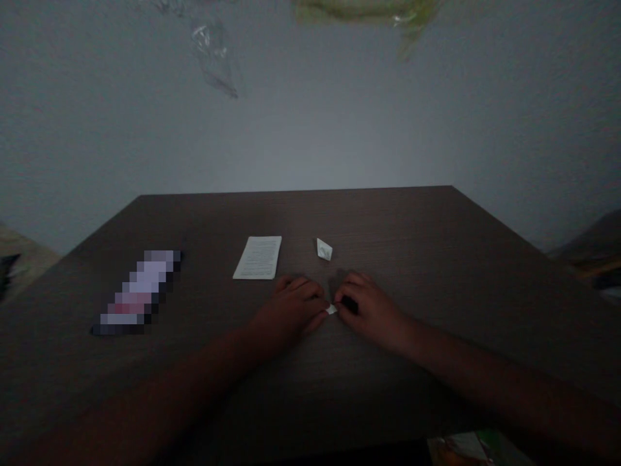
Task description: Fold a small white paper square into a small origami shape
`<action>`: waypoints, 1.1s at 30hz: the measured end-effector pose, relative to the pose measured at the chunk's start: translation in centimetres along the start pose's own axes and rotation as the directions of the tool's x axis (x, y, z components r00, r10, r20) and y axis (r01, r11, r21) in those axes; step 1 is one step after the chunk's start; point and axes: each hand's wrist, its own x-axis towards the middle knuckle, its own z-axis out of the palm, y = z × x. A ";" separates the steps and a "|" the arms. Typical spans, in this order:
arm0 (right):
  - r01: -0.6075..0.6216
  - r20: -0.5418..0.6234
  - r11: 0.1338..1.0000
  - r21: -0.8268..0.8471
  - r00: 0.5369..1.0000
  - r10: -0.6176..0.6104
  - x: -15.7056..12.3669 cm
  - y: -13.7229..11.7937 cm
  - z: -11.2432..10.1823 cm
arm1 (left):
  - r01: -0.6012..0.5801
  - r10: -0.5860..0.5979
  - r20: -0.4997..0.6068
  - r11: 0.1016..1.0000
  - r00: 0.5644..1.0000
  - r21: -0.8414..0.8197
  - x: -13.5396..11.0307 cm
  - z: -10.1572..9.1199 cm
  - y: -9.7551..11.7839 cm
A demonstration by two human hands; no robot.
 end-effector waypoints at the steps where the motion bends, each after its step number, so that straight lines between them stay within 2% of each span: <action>1: 0.001 -0.005 1.000 -0.015 1.000 -0.001 0.0 0.0 0.0 | -0.005 0.005 -0.003 1.000 1.000 0.006 0.0 0.1 0.0; 8: -0.004 -0.040 0.995 -0.103 0.999 0.000 0.3 0.3 -0.3 | -0.071 0.072 0.010 0.997 0.997 -0.017 -0.3 -0.4 0.4; 12: -0.015 -0.048 0.993 -0.116 0.999 0.010 0.5 0.7 -0.5 | -0.044 0.045 0.050 0.999 0.998 -0.020 -0.3 -0.8 0.7; 18: -0.027 -0.024 0.999 -0.039 0.999 0.026 0.7 0.9 -0.8 | 0.029 -0.027 0.065 0.999 0.998 -0.031 -0.4 -0.2 0.6; 22: -0.015 -0.024 0.999 -0.052 1.000 0.014 0.7 0.6 -0.8 | 0.066 -0.063 0.079 0.997 0.995 -0.042 -0.3 -0.1 0.6; 29: -0.022 -0.016 0.997 -0.070 1.000 0.021 0.5 -0.3 -0.5 | 0.073 -0.063 0.086 0.990 0.994 -0.118 0.0 -0.1 0.6; 33: -0.080 -0.038 0.994 -0.071 0.996 0.078 0.8 -0.4 -0.4 | 0.072 -0.064 0.071 0.990 0.995 -0.118 0.1 -0.1 0.6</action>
